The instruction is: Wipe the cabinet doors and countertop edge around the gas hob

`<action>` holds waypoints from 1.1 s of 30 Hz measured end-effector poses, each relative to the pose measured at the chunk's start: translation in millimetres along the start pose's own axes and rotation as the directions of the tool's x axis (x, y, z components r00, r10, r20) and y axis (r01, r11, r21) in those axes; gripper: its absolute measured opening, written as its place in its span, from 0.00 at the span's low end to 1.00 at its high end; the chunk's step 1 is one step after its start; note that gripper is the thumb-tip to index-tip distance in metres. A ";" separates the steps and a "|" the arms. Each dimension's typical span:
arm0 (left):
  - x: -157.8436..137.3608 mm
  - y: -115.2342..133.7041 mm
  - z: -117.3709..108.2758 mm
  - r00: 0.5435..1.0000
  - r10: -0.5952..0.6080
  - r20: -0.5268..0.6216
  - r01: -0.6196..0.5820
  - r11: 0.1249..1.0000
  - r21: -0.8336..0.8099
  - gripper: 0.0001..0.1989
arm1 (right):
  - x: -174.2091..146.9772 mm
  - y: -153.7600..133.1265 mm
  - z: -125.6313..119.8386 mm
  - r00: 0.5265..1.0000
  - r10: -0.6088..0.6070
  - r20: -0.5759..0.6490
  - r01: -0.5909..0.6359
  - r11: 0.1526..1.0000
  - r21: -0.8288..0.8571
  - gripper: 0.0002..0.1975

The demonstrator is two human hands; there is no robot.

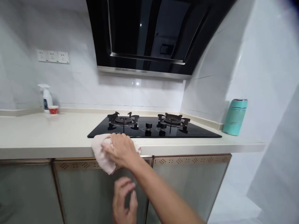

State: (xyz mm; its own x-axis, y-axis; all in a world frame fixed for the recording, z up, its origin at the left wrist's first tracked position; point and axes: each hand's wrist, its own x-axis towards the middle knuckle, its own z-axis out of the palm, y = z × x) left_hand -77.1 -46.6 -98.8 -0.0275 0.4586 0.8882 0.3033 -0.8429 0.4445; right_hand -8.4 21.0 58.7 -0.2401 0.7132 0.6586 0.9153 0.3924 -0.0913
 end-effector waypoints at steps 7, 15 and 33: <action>116.5 -29.1 -20.0 0.966 0.253 0.055 -0.240 0.799 0.551 0.23 | 13.4 37.8 -26.9 0.959 -0.120 0.258 -0.062 0.798 0.600 0.32; 142.4 -18.7 -31.7 0.957 0.086 0.275 -0.261 0.668 0.697 0.28 | -73.5 147.3 -43.1 0.978 0.170 -0.119 -0.179 0.981 -0.072 0.27; 144.3 -13.3 23.1 0.744 0.327 0.583 -0.627 0.645 0.437 0.40 | -120.8 177.0 -18.5 0.883 0.002 -0.468 -0.171 0.932 -0.318 0.19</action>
State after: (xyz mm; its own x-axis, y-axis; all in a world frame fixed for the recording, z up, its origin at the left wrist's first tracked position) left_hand -63.1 37.3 20.8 0.6341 0.2295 0.7384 0.6292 -0.7082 -0.3202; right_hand 188.6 -6.5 -23.1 -0.0585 0.3588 0.9316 0.9975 0.0589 0.0400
